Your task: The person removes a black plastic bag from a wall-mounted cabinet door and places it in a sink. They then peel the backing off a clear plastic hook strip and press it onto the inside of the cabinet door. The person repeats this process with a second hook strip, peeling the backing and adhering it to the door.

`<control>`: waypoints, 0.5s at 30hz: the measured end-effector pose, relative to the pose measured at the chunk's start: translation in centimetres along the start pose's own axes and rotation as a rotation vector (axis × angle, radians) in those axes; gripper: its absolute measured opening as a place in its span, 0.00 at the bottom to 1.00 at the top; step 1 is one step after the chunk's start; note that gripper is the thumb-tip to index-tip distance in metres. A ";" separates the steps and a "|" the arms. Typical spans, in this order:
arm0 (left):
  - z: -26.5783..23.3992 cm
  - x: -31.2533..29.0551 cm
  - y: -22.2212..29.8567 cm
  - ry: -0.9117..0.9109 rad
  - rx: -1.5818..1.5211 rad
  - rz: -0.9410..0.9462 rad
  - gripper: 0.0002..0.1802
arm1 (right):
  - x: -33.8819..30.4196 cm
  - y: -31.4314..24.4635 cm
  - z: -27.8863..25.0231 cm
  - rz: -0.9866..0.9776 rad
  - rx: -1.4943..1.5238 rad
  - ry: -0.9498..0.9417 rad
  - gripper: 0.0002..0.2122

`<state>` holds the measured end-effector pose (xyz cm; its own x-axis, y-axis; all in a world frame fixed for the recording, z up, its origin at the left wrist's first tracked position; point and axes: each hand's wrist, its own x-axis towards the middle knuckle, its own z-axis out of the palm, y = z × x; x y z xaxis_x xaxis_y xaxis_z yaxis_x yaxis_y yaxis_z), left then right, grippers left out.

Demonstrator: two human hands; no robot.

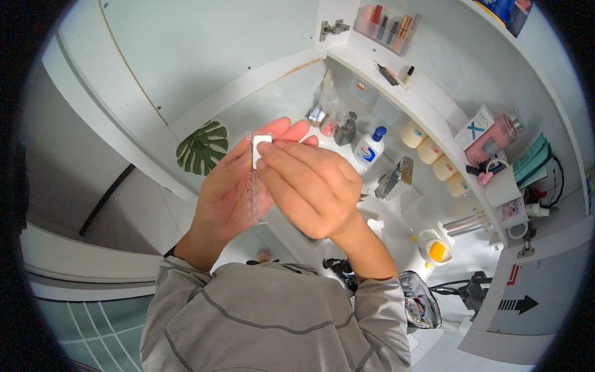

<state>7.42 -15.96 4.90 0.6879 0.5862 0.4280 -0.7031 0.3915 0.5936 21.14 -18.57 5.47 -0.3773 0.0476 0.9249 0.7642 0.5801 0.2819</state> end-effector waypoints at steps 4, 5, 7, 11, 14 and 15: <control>-0.5 -0.1 0.3 0.018 -0.003 0.002 0.29 | 0.1 -0.3 0.0 0.019 0.010 -0.058 0.11; -0.5 -0.1 0.4 0.031 -0.004 -0.006 0.29 | -0.1 -0.5 0.0 0.051 0.028 -0.085 0.13; -0.8 -0.3 0.7 0.046 -0.011 -0.020 0.27 | -0.4 -0.9 0.0 0.116 0.066 -0.139 0.17; -1.8 -1.1 1.2 0.158 -0.029 0.021 0.24 | 0.7 -1.6 0.6 0.192 0.065 -0.322 0.27; -3.5 -1.6 1.7 0.253 0.003 0.076 0.24 | -0.3 -2.1 2.7 0.230 0.158 -0.483 0.31; -4.5 -2.0 1.7 0.276 0.021 0.097 0.24 | -0.9 -2.1 3.4 0.211 0.270 -0.506 0.29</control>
<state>4.01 -13.29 1.98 0.5405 0.7922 0.2832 -0.7572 0.3114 0.5741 18.13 -17.10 3.15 -0.4846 0.5257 0.6991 0.7150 0.6985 -0.0296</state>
